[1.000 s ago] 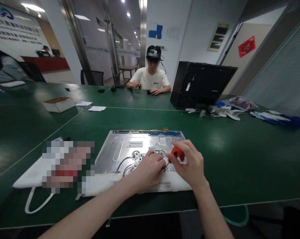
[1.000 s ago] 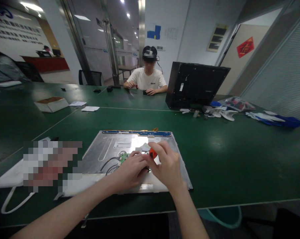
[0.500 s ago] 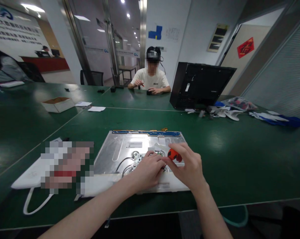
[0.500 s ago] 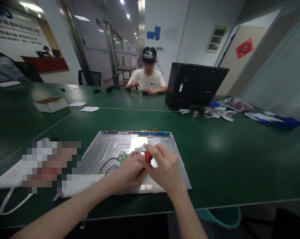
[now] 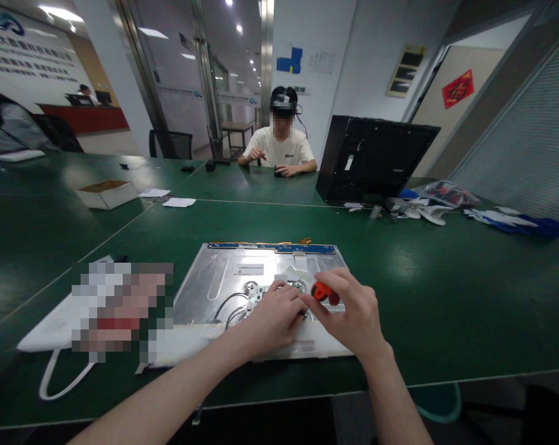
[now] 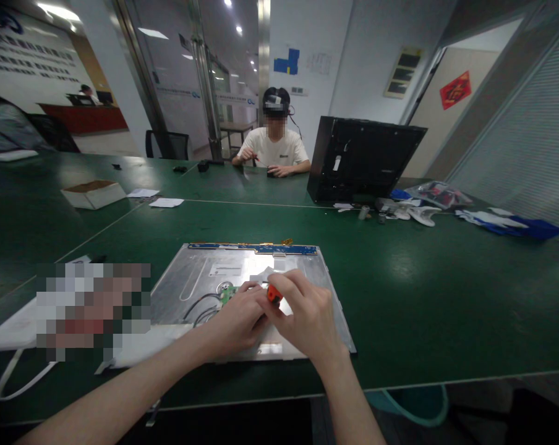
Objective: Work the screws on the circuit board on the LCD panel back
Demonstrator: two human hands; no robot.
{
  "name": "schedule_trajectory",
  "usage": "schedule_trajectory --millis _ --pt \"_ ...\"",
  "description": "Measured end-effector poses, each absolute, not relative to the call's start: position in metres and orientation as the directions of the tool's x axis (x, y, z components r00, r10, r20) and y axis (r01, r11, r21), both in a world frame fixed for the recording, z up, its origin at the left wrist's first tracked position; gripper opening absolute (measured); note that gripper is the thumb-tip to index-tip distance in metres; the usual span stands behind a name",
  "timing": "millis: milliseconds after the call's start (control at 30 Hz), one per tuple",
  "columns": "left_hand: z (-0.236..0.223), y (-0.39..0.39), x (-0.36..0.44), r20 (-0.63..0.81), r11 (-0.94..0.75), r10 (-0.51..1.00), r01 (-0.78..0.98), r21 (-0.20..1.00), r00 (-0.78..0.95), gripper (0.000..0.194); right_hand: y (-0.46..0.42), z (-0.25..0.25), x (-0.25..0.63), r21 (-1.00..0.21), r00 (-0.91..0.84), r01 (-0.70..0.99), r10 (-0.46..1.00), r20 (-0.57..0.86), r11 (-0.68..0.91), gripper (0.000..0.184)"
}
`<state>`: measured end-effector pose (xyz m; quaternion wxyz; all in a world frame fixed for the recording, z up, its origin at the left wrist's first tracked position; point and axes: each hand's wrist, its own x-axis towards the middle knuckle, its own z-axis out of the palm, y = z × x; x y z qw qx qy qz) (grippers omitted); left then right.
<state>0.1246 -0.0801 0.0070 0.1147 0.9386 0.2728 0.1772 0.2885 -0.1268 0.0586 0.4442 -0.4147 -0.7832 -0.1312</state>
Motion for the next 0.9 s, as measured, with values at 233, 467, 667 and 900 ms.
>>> schedule_trajectory --millis 233,467,667,900 --pt "0.0056 -0.0788 0.1252 0.296 -0.826 0.552 0.46 0.326 0.78 0.014 -0.1276 0.0591 0.2902 -0.103 -0.311 0.794 0.547 0.777 0.599 0.032" --pt "0.009 -0.0798 0.1251 0.251 -0.827 0.545 0.463 0.318 0.8 0.015 -0.126 0.0544 0.2911 -0.22 -0.229 0.797 0.619 0.752 0.562 0.032" --pt "0.0072 -0.0789 0.1254 0.26 -0.831 0.539 0.457 0.317 0.801 0.013 -0.1213 0.0499 0.291 -0.164 -0.198 0.832 0.561 0.804 0.53 0.033" --pt "0.0087 -0.0794 0.1254 0.275 -0.835 0.537 0.456 0.309 0.797 0.012 -0.1243 0.0566 0.2821 -0.225 -0.201 0.778 0.572 0.796 0.586 0.035"
